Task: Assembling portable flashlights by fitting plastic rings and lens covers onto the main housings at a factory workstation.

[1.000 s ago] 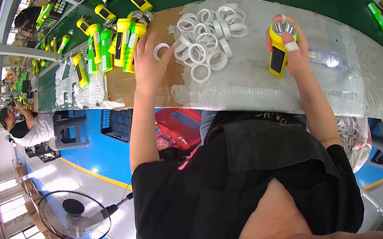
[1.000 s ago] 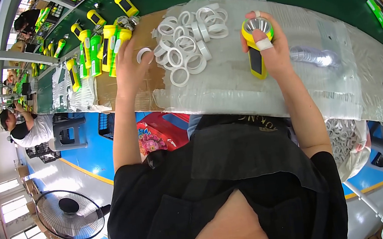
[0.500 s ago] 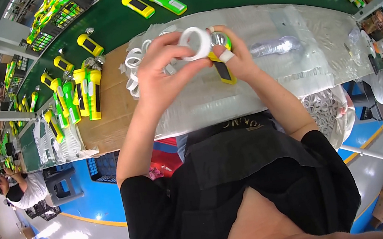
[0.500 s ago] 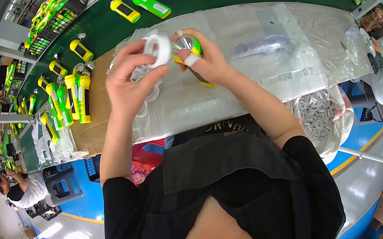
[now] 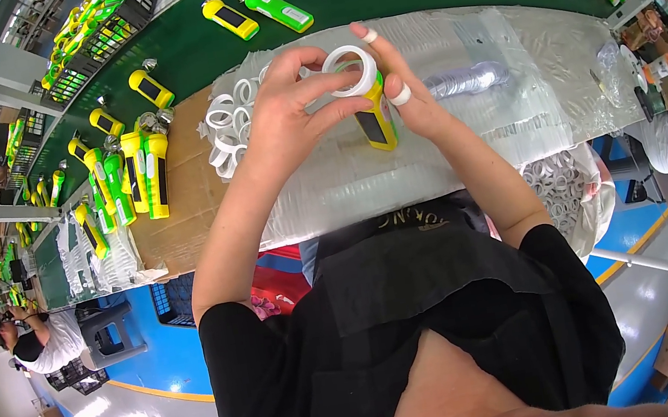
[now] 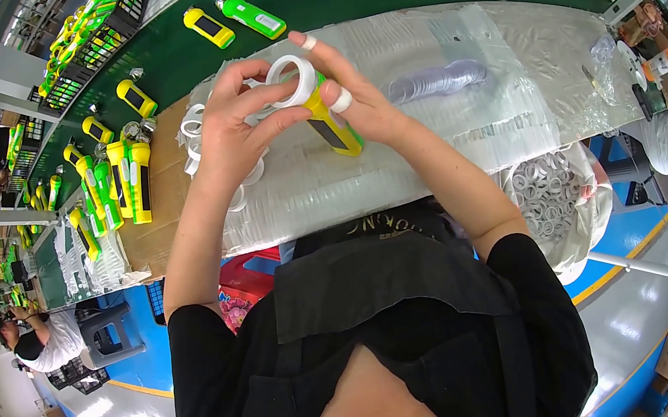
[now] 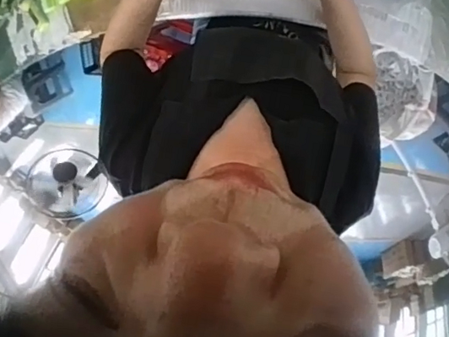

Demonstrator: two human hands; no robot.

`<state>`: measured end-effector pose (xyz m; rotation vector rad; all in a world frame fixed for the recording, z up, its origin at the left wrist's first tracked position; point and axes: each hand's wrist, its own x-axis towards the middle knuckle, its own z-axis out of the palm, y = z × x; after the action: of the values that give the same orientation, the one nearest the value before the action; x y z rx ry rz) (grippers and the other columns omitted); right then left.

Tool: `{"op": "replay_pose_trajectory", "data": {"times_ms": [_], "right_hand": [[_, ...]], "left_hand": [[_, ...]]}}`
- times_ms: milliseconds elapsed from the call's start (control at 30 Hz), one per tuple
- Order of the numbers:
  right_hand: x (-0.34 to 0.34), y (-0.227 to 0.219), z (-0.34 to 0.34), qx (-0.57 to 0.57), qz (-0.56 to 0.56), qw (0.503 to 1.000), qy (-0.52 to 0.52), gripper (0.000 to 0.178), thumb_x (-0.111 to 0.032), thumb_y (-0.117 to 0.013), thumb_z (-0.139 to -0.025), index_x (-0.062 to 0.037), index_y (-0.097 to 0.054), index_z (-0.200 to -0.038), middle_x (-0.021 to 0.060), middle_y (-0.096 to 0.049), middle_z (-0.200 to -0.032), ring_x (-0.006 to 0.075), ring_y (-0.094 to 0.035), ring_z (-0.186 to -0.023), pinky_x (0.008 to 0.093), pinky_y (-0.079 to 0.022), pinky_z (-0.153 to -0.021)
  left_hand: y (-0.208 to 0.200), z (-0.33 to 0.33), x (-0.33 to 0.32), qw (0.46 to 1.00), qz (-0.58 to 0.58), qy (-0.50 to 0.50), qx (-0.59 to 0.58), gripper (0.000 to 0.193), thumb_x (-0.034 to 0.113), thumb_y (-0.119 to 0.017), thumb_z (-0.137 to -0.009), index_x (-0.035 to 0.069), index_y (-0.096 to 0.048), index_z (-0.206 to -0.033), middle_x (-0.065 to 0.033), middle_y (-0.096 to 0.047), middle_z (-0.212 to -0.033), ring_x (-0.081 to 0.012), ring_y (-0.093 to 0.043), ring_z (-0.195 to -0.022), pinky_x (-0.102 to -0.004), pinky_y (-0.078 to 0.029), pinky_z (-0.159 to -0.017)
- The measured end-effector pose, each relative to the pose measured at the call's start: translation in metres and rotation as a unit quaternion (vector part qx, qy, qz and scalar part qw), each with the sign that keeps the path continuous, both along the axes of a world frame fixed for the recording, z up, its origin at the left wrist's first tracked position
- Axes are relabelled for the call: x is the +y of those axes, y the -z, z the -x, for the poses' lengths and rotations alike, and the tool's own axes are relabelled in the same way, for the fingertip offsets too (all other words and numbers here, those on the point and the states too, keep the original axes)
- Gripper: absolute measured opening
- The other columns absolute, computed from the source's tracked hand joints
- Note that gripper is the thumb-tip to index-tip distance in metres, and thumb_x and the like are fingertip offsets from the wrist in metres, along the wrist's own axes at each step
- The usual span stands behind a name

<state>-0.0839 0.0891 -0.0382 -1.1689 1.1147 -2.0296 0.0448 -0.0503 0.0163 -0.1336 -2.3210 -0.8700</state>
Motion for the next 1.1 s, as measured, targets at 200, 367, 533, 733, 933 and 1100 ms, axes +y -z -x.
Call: {"op": "replay_pose_trajectory", "data": {"times_ms": [200,367,533,733,933,1100], "right_hand": [[0.035,-0.045,0.053,0.44,-0.086,0.891,0.076,0.041,-0.011,-0.079,-0.078,-0.008,-0.061,-0.115,0.0075,-0.065,-0.112,0.0211,-0.062,-0.105,0.0333,-0.051,-0.087],[0.031,-0.114,0.059,0.55,-0.175,0.816,-0.021,0.035,-0.021,-0.079,-0.074,-0.0031,-0.064,-0.1,0.0099,-0.059,-0.084,0.024,-0.059,-0.078,0.0352,-0.048,-0.067],[0.025,-0.128,0.063,0.616,-0.312,0.716,-0.099,0.028,-0.017,-0.077,-0.072,0.0008,-0.062,-0.087,0.0101,-0.058,-0.081,0.0246,-0.057,-0.073,0.0349,-0.046,-0.062],[0.033,-0.122,0.059,0.579,-0.345,0.737,-0.047,0.04,-0.033,-0.075,-0.073,0.0027,-0.062,-0.086,0.0128,-0.06,-0.076,0.0266,-0.06,-0.069,0.0369,-0.048,-0.061],[0.024,-0.116,0.037,0.58,-0.538,0.596,0.138,0.05,-0.044,-0.076,-0.073,0.0006,-0.06,-0.089,0.0124,-0.061,-0.083,0.0253,-0.06,-0.074,0.0368,-0.049,-0.066],[0.032,-0.108,0.072,0.559,-0.357,0.748,-0.003,0.056,-0.05,-0.075,-0.071,-0.0003,-0.058,-0.093,0.0142,-0.061,-0.086,0.0274,-0.06,-0.079,0.0371,-0.048,-0.068]], "left_hand": [[-0.002,0.005,0.013,0.999,0.019,0.015,-0.038,0.041,0.023,-0.084,-0.069,0.016,-0.07,-0.107,-0.0095,-0.061,-0.106,-0.0289,-0.061,-0.096,-0.037,-0.051,-0.079],[0.007,0.023,0.03,0.995,-0.045,0.066,-0.066,0.042,0.021,-0.082,-0.072,0.013,-0.06,-0.107,-0.01,-0.065,-0.106,-0.0306,-0.064,-0.095,-0.0378,-0.051,-0.078],[0.016,0.032,0.034,0.991,-0.093,0.074,-0.063,0.036,0.017,-0.081,-0.074,0.008,-0.061,-0.103,-0.0042,-0.068,-0.102,-0.0227,-0.066,-0.093,-0.0331,-0.051,-0.082],[0.018,0.037,0.038,0.996,-0.05,0.053,-0.056,0.037,0.016,-0.082,-0.073,0.008,-0.062,-0.103,-0.0046,-0.067,-0.097,-0.0217,-0.065,-0.087,-0.0329,-0.051,-0.078],[0.025,0.048,0.04,0.998,-0.054,0.021,-0.029,0.039,0.023,-0.083,-0.07,0.014,-0.062,-0.101,-0.0087,-0.061,-0.084,-0.0294,-0.063,-0.078,-0.0392,-0.05,-0.066],[0.022,0.046,0.037,0.995,-0.074,0.04,-0.062,0.041,0.016,-0.084,-0.07,0.009,-0.063,-0.105,-0.0051,-0.065,-0.096,-0.0212,-0.064,-0.086,-0.0333,-0.051,-0.076]]}}
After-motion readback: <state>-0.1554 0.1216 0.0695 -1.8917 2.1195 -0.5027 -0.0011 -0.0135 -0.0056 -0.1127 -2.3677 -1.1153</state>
